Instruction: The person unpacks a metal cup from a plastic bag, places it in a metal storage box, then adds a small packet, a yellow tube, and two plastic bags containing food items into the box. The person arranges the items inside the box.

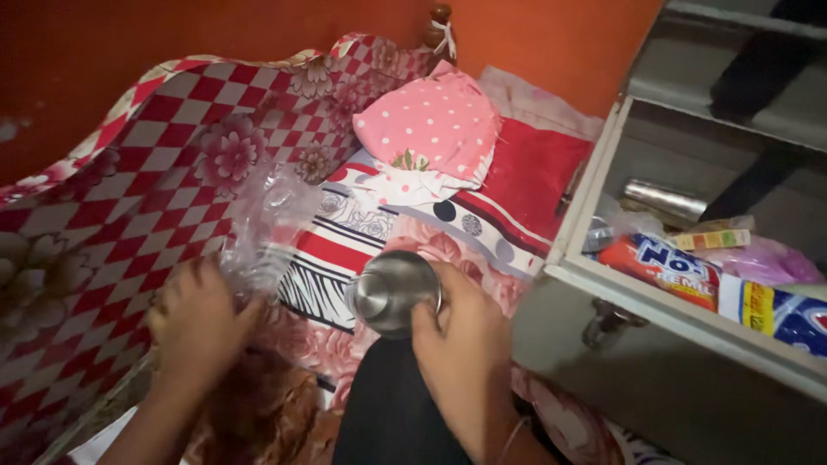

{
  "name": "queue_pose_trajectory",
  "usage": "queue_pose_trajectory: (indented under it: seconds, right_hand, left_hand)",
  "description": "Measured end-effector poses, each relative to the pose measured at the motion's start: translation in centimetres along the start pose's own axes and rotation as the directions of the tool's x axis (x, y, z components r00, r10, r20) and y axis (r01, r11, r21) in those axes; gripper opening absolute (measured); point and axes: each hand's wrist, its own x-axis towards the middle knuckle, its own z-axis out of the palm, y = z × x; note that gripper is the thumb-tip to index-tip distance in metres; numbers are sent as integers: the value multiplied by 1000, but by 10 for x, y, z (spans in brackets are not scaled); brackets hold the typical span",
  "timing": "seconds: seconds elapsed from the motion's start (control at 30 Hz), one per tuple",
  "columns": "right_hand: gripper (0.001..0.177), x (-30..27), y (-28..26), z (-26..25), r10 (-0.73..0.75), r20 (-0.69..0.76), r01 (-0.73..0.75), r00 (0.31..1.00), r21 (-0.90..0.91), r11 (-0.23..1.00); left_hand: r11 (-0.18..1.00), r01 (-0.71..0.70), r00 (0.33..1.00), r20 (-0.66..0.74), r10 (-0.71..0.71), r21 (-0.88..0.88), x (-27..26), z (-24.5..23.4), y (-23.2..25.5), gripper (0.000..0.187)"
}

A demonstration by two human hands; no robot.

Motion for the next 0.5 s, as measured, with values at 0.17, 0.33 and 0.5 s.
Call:
queue_pose_trajectory:
  seconds: [0.17,0.33,0.5]
  right_hand:
    - [39,9,12,15,-126,-133,129,983,12,992]
    - [32,24,25,25,-289,-159,286,944,-36,957]
    - [35,32,28,25,-27,-19,26,999,-45,999]
  left_hand:
    - [992,-98,995,-35,95,-85,65,18,41,115]
    - [997,-45,997,-69,41,-59,100,24,64,112]
    - [995,-42,995,-98,33,-94,113,18,63,85]
